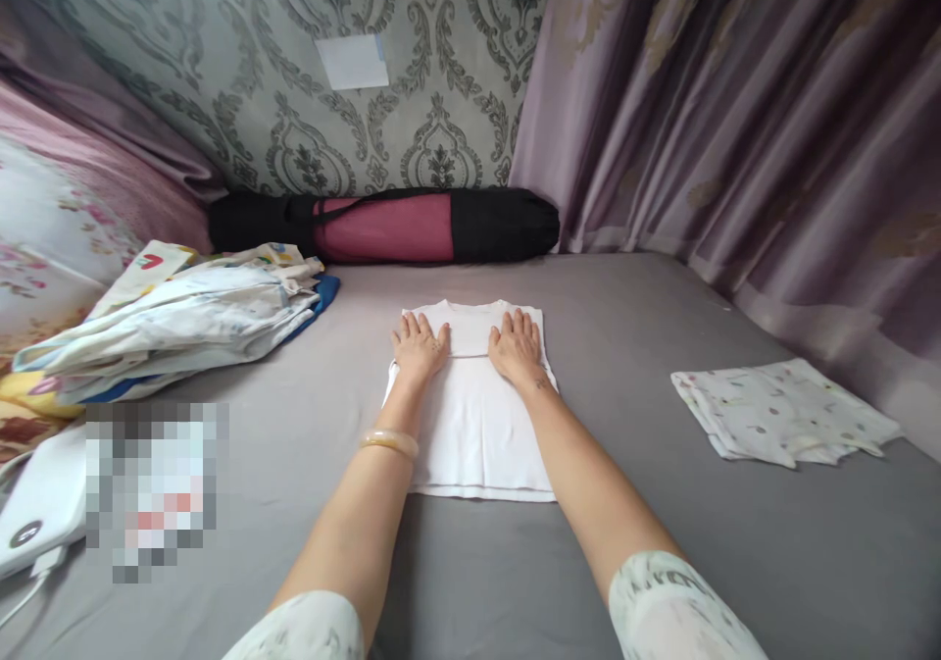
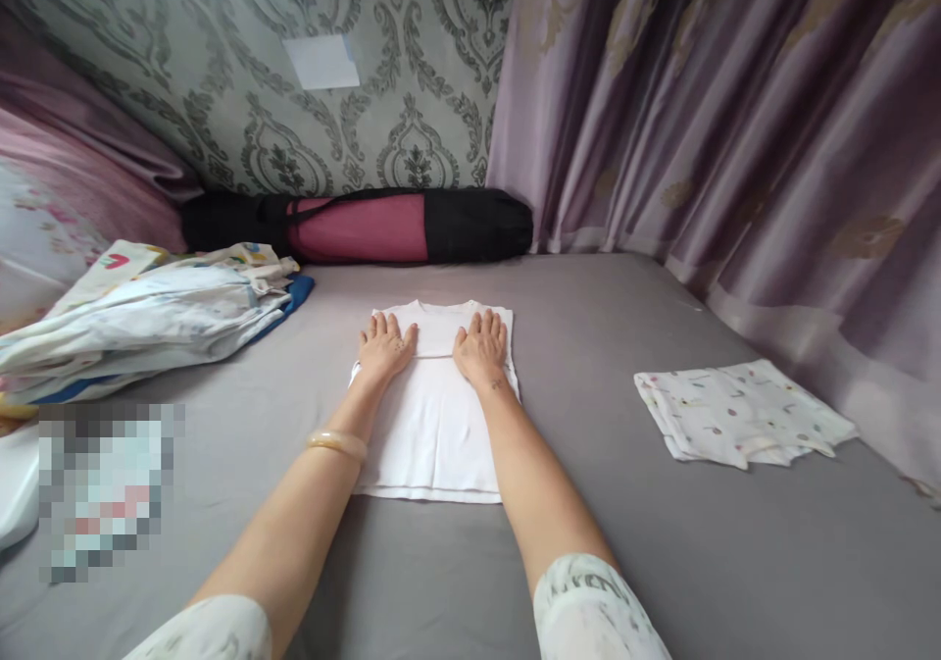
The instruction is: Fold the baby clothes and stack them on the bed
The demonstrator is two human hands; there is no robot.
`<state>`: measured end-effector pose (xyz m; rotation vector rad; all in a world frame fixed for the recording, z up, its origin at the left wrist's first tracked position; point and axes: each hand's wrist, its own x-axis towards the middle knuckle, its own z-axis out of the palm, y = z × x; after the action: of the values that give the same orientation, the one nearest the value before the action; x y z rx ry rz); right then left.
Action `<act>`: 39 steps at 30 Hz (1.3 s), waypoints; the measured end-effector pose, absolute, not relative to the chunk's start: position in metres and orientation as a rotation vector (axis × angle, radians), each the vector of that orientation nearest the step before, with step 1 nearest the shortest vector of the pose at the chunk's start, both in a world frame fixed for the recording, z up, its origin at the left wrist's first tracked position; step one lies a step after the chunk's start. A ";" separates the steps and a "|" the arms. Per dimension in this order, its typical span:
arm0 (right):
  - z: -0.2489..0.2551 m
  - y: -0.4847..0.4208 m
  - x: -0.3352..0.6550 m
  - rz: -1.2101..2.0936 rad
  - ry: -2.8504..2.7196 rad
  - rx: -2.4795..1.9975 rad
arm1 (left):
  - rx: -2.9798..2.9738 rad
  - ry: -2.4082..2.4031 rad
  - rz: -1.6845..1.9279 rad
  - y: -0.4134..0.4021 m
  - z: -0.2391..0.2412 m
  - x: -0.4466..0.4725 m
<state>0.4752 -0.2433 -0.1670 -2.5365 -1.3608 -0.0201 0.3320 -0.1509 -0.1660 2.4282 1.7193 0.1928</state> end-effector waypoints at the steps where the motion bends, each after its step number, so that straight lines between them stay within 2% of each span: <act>1: -0.167 -0.243 0.475 -0.020 -1.339 -2.551 | 2.440 1.711 0.196 -0.150 -0.166 0.331; 14: -0.139 -0.238 0.488 0.075 -1.431 -2.647 | 2.689 1.482 0.173 -0.132 -0.157 0.303; 21: -0.142 -0.232 0.485 -0.164 -1.551 -2.631 | 2.877 1.491 0.251 -0.126 -0.148 0.312; 27: -0.160 -0.237 0.490 -0.353 -1.413 -2.543 | 2.953 1.428 0.295 -0.128 -0.152 0.321; 31: -0.166 -0.239 0.494 -0.337 -1.409 -2.476 | 2.961 1.352 0.334 -0.125 -0.155 0.322; 39: -0.163 -0.231 0.503 -0.092 -1.716 -2.398 | 3.002 0.759 0.246 -0.095 -0.170 0.320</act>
<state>0.5032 -0.2306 -0.1628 -2.3975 -1.7158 -0.0918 0.3202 -0.0949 -0.1702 3.0020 0.7589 0.2461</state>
